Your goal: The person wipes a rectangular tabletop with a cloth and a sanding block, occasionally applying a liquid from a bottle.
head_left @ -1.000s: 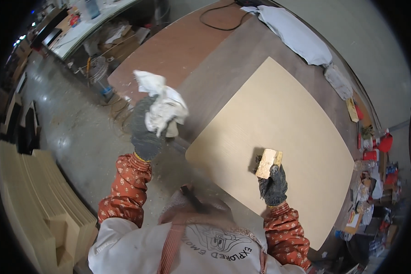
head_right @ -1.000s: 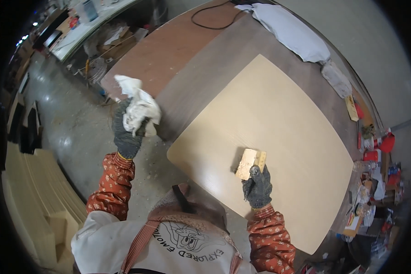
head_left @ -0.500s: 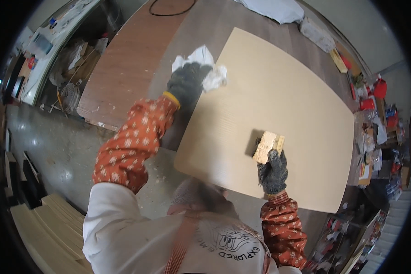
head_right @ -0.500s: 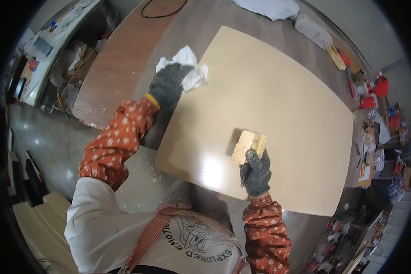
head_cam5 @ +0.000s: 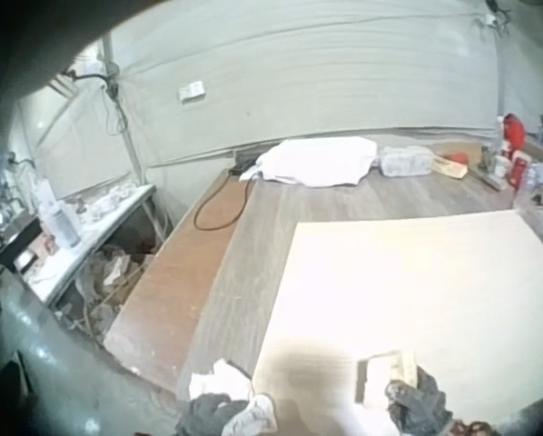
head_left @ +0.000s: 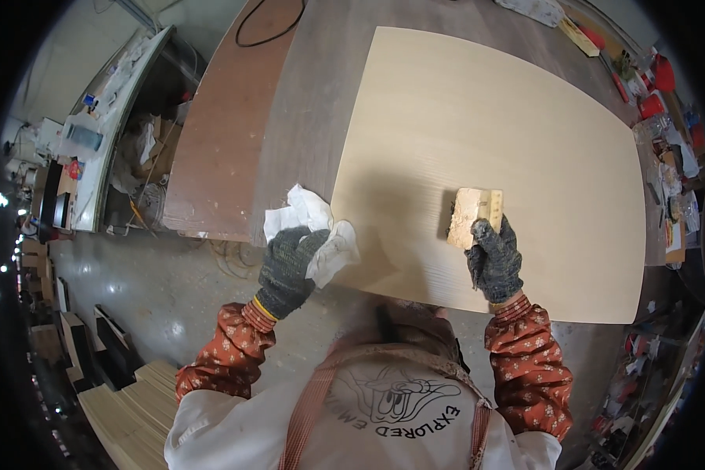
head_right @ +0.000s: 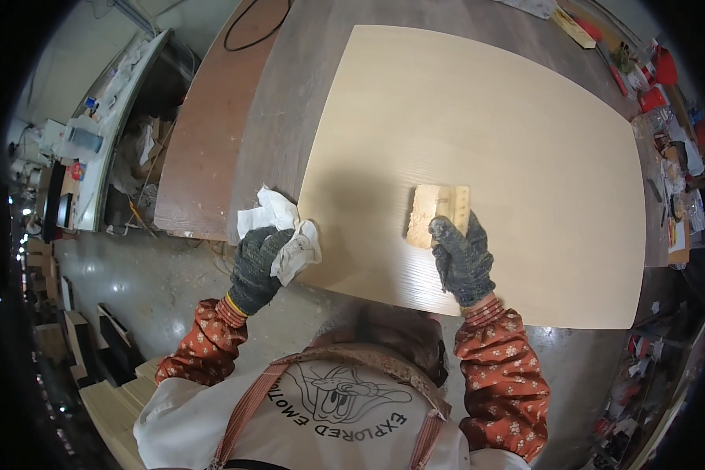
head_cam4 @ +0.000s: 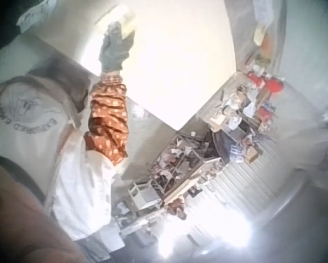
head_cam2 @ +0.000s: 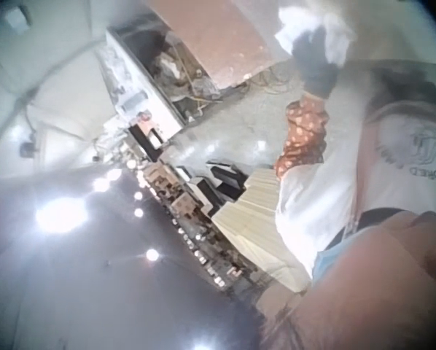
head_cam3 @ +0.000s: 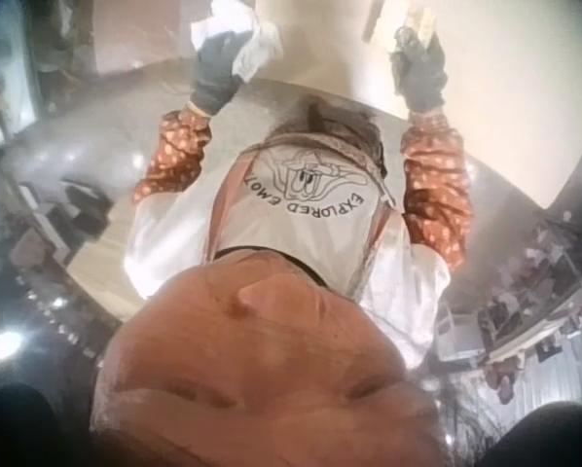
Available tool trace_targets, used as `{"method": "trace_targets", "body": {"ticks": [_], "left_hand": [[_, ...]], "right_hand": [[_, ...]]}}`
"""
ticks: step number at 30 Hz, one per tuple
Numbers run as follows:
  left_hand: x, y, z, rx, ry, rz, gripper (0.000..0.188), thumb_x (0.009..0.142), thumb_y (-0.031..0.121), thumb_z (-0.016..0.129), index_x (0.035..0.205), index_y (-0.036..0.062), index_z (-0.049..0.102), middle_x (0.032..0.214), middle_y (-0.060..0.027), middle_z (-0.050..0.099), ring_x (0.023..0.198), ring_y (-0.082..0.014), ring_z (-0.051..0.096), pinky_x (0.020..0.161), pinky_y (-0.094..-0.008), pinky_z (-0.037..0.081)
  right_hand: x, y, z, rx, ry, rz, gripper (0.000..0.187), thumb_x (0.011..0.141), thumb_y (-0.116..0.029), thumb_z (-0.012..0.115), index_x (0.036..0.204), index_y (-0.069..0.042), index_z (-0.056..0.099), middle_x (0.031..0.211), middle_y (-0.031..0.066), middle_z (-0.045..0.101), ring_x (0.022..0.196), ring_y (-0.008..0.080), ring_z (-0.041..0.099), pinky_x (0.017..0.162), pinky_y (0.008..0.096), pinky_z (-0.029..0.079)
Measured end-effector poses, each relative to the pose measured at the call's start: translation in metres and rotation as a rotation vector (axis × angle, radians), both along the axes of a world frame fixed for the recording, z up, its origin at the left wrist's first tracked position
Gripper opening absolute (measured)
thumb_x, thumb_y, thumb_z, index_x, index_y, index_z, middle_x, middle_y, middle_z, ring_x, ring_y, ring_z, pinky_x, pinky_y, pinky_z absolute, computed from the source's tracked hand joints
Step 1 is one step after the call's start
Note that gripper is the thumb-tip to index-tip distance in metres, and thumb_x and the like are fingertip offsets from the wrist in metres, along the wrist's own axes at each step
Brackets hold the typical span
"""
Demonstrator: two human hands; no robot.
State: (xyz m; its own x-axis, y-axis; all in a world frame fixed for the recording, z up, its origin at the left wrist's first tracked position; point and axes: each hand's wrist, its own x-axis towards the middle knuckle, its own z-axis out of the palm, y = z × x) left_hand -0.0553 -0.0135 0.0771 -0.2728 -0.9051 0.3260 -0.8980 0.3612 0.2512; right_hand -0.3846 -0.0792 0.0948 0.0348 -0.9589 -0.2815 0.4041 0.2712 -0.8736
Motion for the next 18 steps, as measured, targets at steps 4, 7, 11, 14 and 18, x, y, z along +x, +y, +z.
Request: {"method": "trace_targets", "body": {"ticks": [4, 7, 11, 14, 18], "left_hand": [[0.005, -0.047, 0.003, 0.066, -0.025, -0.072, 0.062, 0.065, 0.011, 0.062, 0.126, 0.0116, 0.051, 0.107, -0.014, 0.054, 0.104, -0.0321, 0.051, 0.088, -0.0437, 0.04], [-0.014, -0.115, 0.01, -0.153, -0.181, 0.001, 0.054, 0.071, 0.017, 0.059, 0.124, 0.0127, 0.052, 0.106, -0.0134, 0.055, 0.102, -0.0304, 0.051, 0.089, -0.0451, 0.039], [-0.024, -0.238, 0.003, -0.291, -0.277, 0.053, 0.034, 0.076, 0.016, 0.054, 0.11, 0.0137, 0.058, 0.098, -0.0102, 0.059, 0.091, -0.0288, 0.057, 0.082, -0.0451, 0.043], [-0.055, -0.319, 0.025, -0.265, -0.355, 0.045, 0.02, 0.08, 0.015, 0.051, 0.098, 0.0127, 0.062, 0.092, -0.0122, 0.064, 0.085, -0.0293, 0.062, 0.076, -0.041, 0.048], [-0.071, -0.394, 0.019, -0.1, -0.338, 0.185, 0.033, 0.087, 0.021, 0.044, 0.116, 0.0142, 0.059, 0.105, -0.0176, 0.061, 0.101, -0.0298, 0.058, 0.089, -0.0422, 0.043]], "right_hand": [[-0.001, 0.002, 0.01, 0.034, 0.03, 0.028, 0.028, 0.08, -0.017, 0.068, 0.102, -0.003, 0.057, 0.072, -0.0034, 0.054, 0.051, 0.0037, 0.044, 0.044, 0.0161, 0.036], [0.0, -0.002, 0.012, -0.015, 0.019, 0.006, 0.028, 0.079, -0.016, 0.069, 0.101, -0.002, 0.057, 0.073, -0.002, 0.055, 0.059, 0.0062, 0.048, 0.051, 0.0186, 0.039], [0.0, -0.003, 0.012, 0.006, 0.03, -0.011, 0.032, 0.08, -0.018, 0.07, 0.103, -0.001, 0.057, 0.074, 0.0002, 0.056, 0.061, 0.0071, 0.05, 0.053, 0.0191, 0.042], [-0.01, -0.005, 0.005, 0.001, -0.015, -0.06, 0.034, 0.081, -0.014, 0.069, 0.109, 0.0, 0.056, 0.083, 0.0041, 0.063, 0.068, 0.0097, 0.057, 0.057, 0.0197, 0.046], [-0.015, -0.01, 0.021, -0.087, 0.324, 0.01, 0.033, 0.083, -0.019, 0.067, 0.11, -0.001, 0.058, 0.093, 0.0067, 0.065, 0.079, 0.0141, 0.06, 0.071, 0.0268, 0.05]]}}
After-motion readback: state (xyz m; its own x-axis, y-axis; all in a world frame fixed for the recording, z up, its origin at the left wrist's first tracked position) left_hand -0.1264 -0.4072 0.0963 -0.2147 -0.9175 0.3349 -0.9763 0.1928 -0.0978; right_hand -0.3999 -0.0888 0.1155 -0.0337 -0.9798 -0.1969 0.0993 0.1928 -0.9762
